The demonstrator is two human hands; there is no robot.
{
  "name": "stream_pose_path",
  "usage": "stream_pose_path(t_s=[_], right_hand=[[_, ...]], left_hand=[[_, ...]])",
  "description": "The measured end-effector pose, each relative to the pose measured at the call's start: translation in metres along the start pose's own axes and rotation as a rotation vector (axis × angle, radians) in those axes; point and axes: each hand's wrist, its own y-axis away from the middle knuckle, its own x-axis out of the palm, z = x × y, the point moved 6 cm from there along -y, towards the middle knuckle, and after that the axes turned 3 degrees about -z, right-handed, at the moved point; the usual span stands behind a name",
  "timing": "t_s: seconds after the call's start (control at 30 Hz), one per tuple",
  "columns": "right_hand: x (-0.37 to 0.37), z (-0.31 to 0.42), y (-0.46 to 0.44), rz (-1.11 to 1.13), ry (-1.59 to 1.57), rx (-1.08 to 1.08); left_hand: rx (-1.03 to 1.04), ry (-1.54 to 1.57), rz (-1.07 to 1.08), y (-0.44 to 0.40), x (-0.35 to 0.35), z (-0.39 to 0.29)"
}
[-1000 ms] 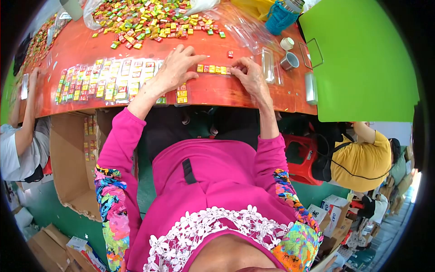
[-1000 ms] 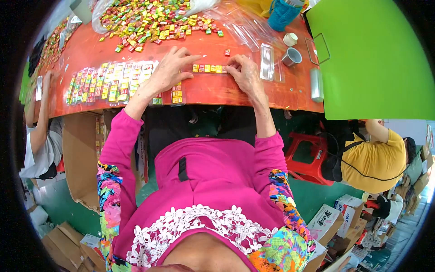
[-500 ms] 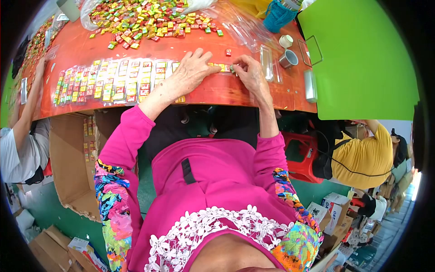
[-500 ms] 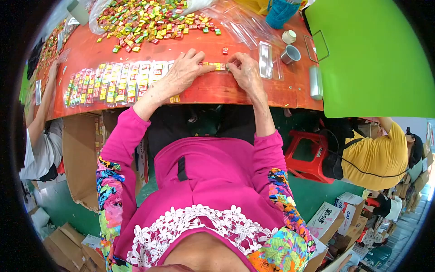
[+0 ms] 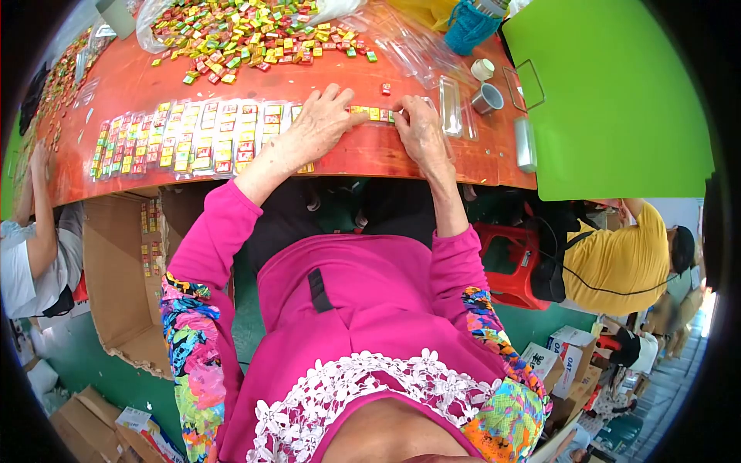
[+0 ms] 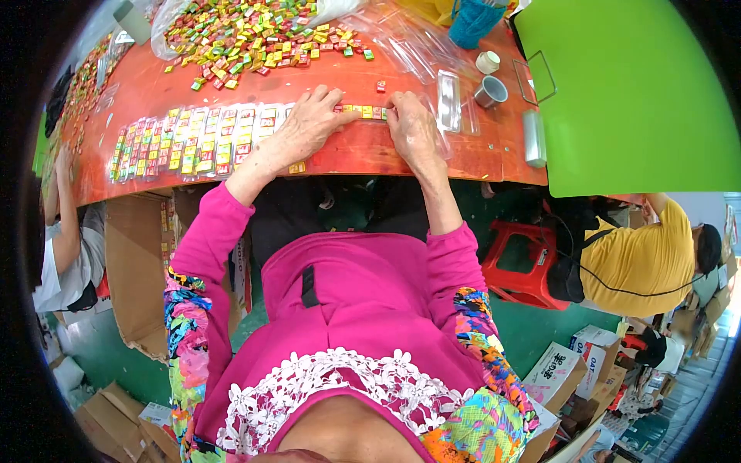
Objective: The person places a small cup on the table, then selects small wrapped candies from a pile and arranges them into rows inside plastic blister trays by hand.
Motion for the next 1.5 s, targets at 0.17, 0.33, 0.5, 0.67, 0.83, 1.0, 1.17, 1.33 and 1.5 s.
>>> stream_pose_path(t_s=[0.17,0.33,0.5,0.67,0.83,1.0,1.17,1.33,1.5], right_hand=[[-0.001,0.014,-0.014,0.064,-0.056,-0.059],[0.015,0.023,-0.024,0.269,0.039,-0.174],[0.014,0.010,-0.017,0.413,-0.108,0.026],[0.023,0.009,0.000,0.554,-0.430,0.355],[0.035,0.022,0.014,0.558,-0.833,0.590],[0.048,0.054,0.014,0.585,-1.068,0.670],[0.076,0.068,0.016,0.655,-1.125,0.668],[0.073,0.082,0.018,0.632,-0.959,0.649],[0.016,0.060,-0.001,0.233,-0.218,0.193]], left_hand=[[-0.016,0.357,-0.110,0.011,-0.037,-0.052],[-0.090,1.008,0.066,0.059,-0.031,-0.120],[-0.387,1.149,0.170,0.108,-0.001,-0.122],[-0.704,1.289,0.128,0.139,-0.001,-0.100],[-0.811,1.308,0.033,0.157,0.010,-0.089],[-0.830,1.326,0.037,0.162,0.017,-0.092],[-0.832,1.317,0.024,0.162,0.013,-0.090],[-0.816,1.324,0.012,0.162,0.014,-0.085],[-0.818,1.316,-0.009,0.154,0.003,-0.087]])
